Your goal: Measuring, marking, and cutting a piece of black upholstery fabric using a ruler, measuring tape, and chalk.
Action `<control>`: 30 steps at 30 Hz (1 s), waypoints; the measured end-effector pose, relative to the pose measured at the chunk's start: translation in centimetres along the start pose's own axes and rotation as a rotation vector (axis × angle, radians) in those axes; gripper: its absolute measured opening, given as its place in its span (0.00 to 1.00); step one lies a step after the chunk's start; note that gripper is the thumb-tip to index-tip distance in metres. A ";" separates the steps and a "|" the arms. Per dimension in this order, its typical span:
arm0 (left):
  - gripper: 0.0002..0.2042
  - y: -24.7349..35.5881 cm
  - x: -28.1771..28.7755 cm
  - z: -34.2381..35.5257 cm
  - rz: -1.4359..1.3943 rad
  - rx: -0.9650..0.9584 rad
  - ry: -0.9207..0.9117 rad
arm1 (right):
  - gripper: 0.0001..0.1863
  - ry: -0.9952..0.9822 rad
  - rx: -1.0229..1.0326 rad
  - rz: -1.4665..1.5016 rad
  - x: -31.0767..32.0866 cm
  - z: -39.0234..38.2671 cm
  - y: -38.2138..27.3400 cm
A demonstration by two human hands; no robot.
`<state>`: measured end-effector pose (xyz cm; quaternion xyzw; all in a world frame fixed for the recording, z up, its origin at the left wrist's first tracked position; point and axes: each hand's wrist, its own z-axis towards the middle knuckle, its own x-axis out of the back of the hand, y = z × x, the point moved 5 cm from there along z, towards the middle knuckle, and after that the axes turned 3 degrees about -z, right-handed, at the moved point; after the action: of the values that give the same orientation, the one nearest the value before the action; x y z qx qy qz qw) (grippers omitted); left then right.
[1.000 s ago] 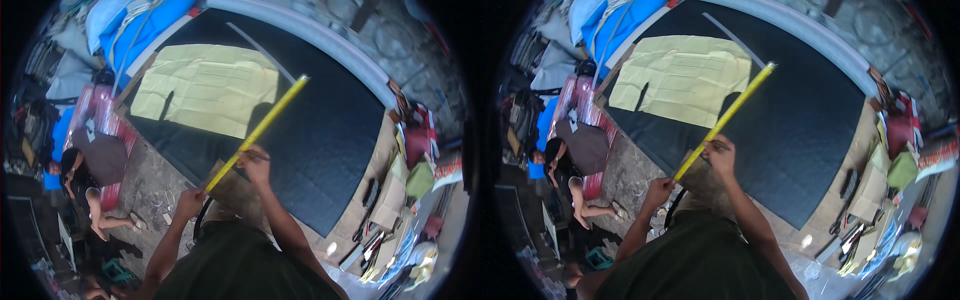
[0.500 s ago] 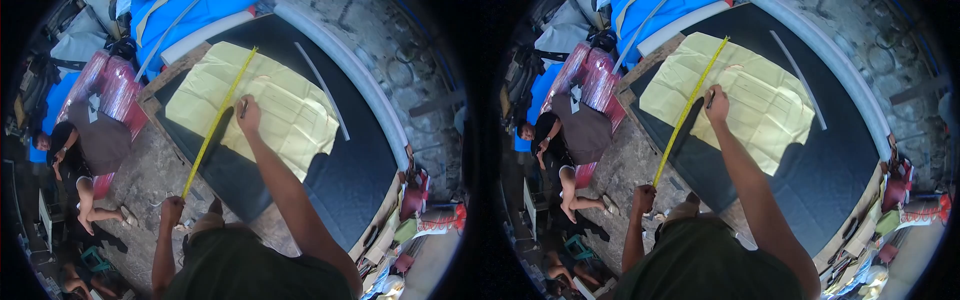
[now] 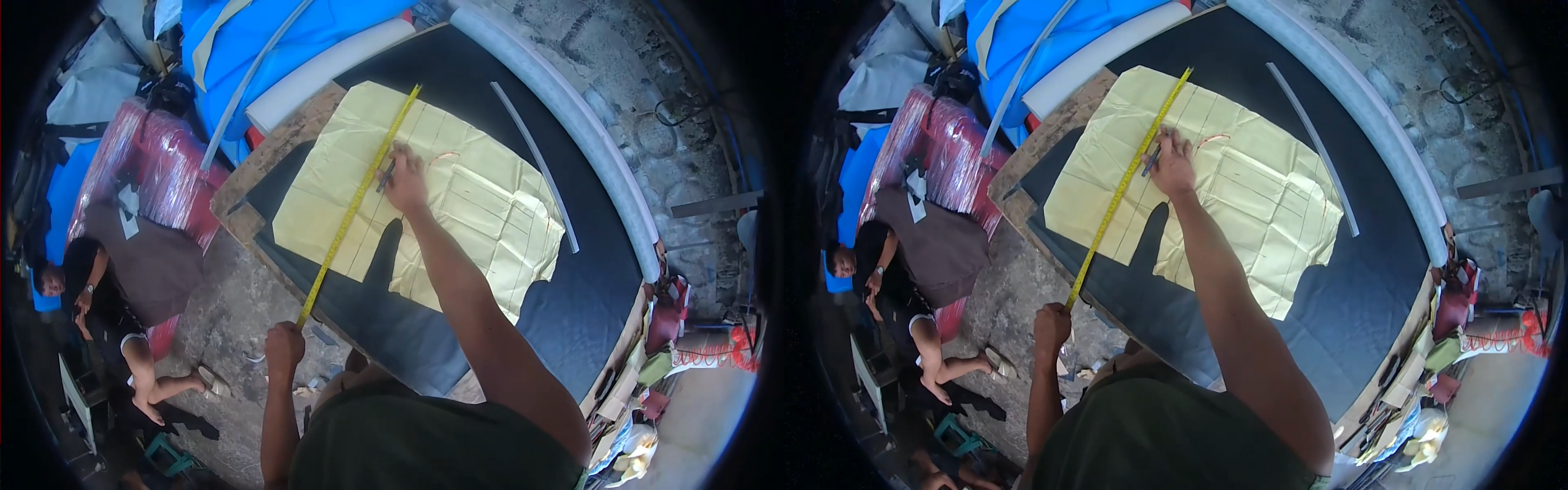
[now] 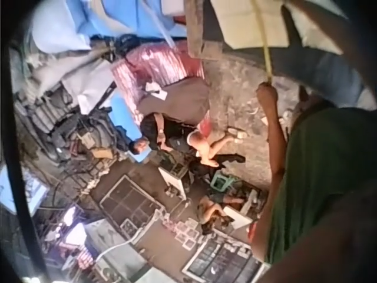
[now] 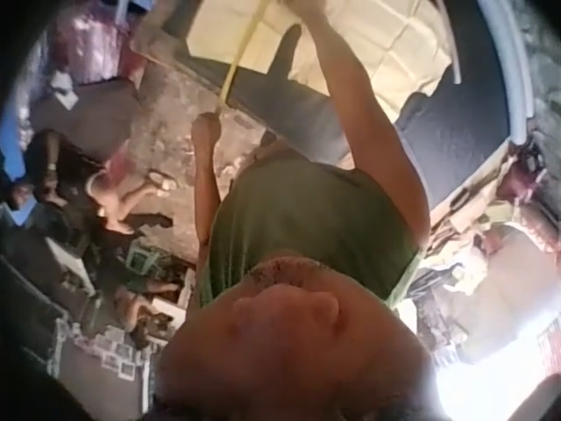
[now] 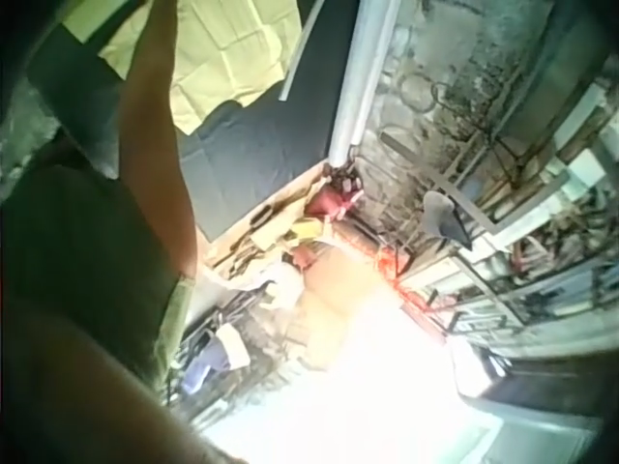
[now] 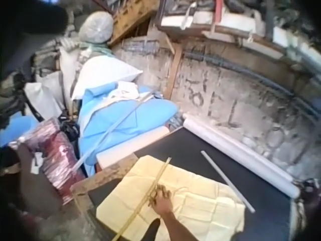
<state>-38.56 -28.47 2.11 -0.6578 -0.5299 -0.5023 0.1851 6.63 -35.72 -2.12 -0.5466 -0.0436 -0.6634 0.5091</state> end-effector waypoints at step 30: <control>0.09 -1.6 -0.4 -4.9 -0.080 0.009 -0.070 | 0.35 -0.245 0.046 -0.254 -0.5 -0.2 -0.3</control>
<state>-42.22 -31.88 3.42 -0.6522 -0.5641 -0.4839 0.1491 6.22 -35.39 -2.50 -0.6016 -0.1889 -0.6497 0.4246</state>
